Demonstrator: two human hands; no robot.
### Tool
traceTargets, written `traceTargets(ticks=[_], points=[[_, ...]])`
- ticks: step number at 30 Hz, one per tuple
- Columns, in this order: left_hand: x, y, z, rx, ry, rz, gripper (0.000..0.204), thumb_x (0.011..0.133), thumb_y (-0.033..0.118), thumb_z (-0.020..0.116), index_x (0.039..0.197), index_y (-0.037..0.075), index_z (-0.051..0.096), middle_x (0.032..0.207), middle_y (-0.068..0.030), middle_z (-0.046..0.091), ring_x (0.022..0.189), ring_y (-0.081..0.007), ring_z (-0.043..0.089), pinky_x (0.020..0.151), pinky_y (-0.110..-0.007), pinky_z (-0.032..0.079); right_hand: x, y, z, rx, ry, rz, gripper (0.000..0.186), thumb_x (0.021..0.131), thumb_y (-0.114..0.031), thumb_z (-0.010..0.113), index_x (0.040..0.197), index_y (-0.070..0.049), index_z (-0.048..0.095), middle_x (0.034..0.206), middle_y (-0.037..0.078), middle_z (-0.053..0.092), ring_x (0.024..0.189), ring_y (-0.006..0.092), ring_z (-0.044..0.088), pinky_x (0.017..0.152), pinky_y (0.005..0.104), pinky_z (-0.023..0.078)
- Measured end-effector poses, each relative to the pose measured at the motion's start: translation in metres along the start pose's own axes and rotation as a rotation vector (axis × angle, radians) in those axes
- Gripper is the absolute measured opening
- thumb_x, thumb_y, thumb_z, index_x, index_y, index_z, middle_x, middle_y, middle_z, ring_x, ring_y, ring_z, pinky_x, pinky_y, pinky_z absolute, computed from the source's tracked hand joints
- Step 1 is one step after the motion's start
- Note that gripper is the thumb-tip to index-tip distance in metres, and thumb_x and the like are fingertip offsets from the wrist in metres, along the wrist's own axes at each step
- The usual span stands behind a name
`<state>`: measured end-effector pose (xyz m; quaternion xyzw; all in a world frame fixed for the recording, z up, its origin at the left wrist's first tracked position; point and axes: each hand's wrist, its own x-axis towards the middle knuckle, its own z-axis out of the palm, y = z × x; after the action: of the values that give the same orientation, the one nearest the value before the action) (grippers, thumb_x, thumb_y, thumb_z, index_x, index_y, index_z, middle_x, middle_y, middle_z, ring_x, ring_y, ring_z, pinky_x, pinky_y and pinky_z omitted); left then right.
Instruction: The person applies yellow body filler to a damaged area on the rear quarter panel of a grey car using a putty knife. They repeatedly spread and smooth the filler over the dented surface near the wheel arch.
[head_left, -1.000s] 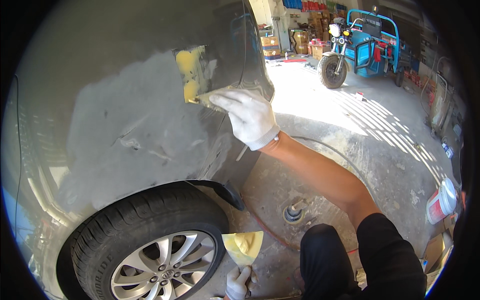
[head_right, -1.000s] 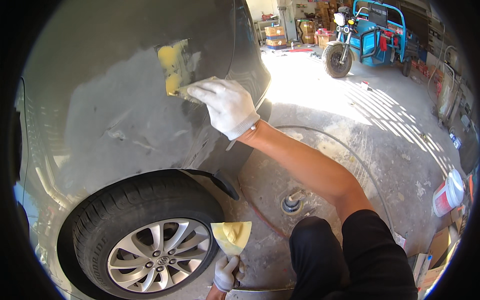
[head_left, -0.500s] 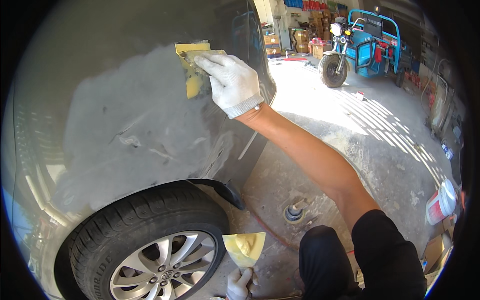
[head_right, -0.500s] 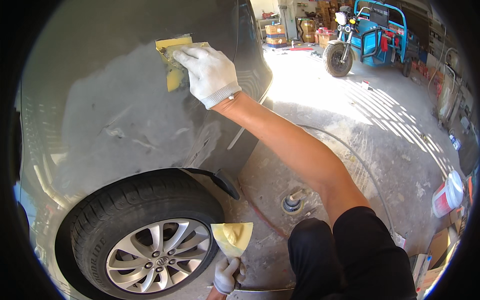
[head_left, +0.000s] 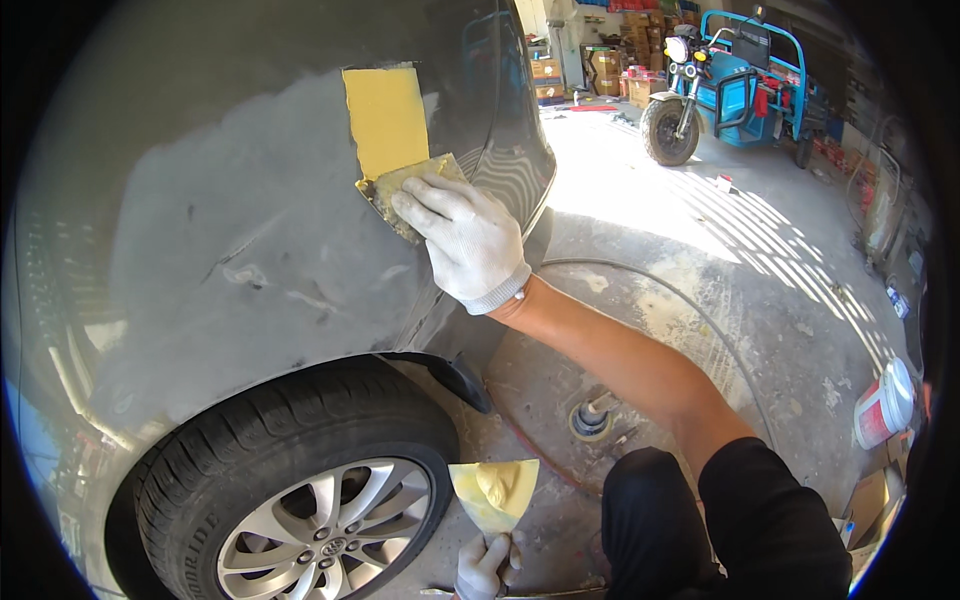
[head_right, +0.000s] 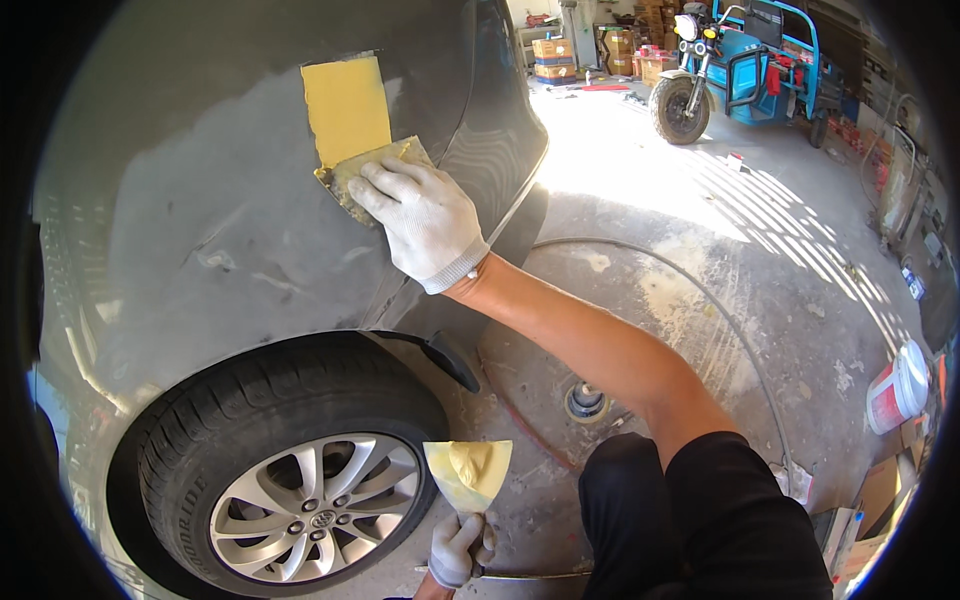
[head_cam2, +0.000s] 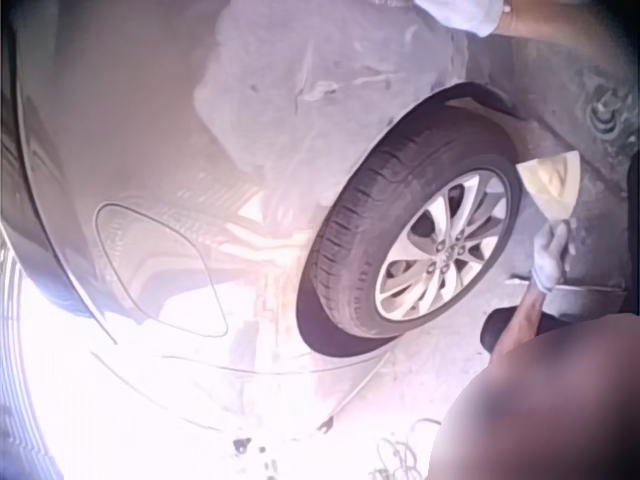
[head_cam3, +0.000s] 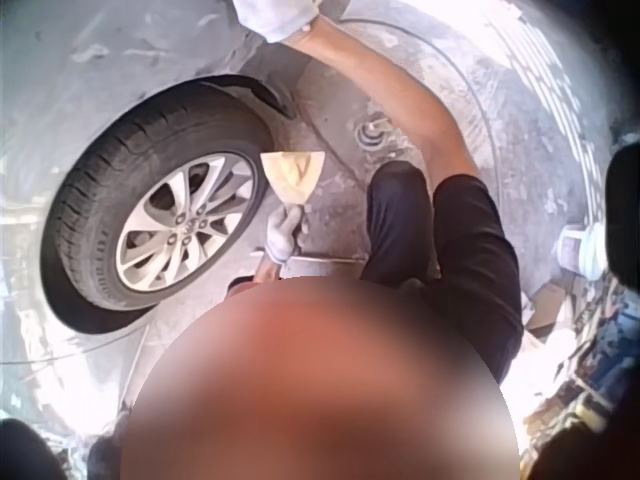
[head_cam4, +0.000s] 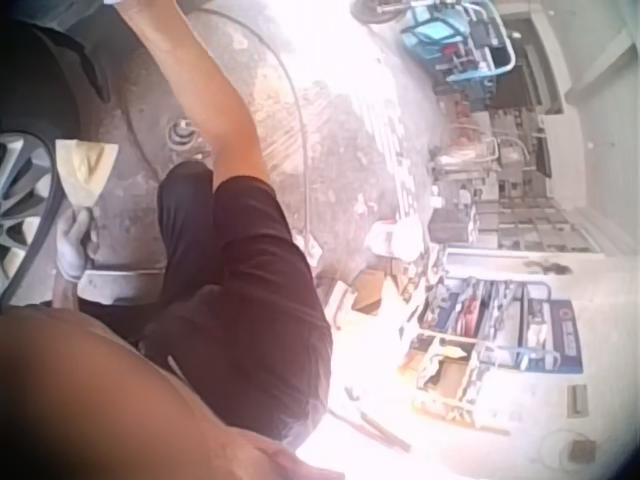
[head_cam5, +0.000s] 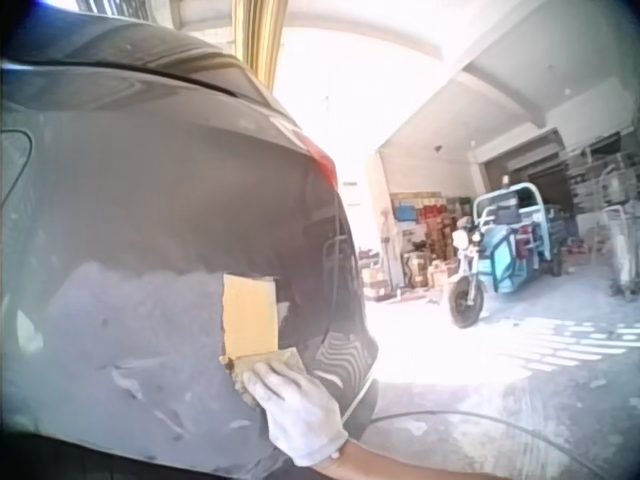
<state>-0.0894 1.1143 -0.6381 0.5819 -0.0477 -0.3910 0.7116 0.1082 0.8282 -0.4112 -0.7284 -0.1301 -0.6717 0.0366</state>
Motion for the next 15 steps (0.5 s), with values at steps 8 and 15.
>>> traceTargets(ticks=[8, 15], points=[[0.006, -0.002, -0.005, 0.059, 0.018, -0.024, 0.028, 0.107, 0.025, 0.055, 0.096, 0.0, 0.061, 0.073, -0.0085, 0.063, 0.051, -0.0146, 0.053, 0.049, -0.028, 0.04, -0.032, -0.023, -0.015, 0.005, -0.156, 0.002, 0.043, 0.081, -0.005, 0.067, 0.123, -0.012, 0.076, 0.126, 0.004, 0.072, 0.119, 0.0239, 0.067, 0.099, 0.0391, 0.055], [0.002, 0.016, 0.009, 0.141, 0.088, -0.03, 0.032, 0.107, 0.026, 0.054, 0.088, 0.001, 0.062, 0.068, -0.0081, 0.062, 0.048, -0.0145, 0.051, 0.047, -0.027, 0.039, -0.049, -0.024, -0.042, 0.145, -0.269, -0.063, 0.042, 0.081, -0.002, 0.068, 0.121, -0.01, 0.076, 0.127, 0.008, 0.072, 0.116, 0.0275, 0.069, 0.102, 0.0405, 0.056]])
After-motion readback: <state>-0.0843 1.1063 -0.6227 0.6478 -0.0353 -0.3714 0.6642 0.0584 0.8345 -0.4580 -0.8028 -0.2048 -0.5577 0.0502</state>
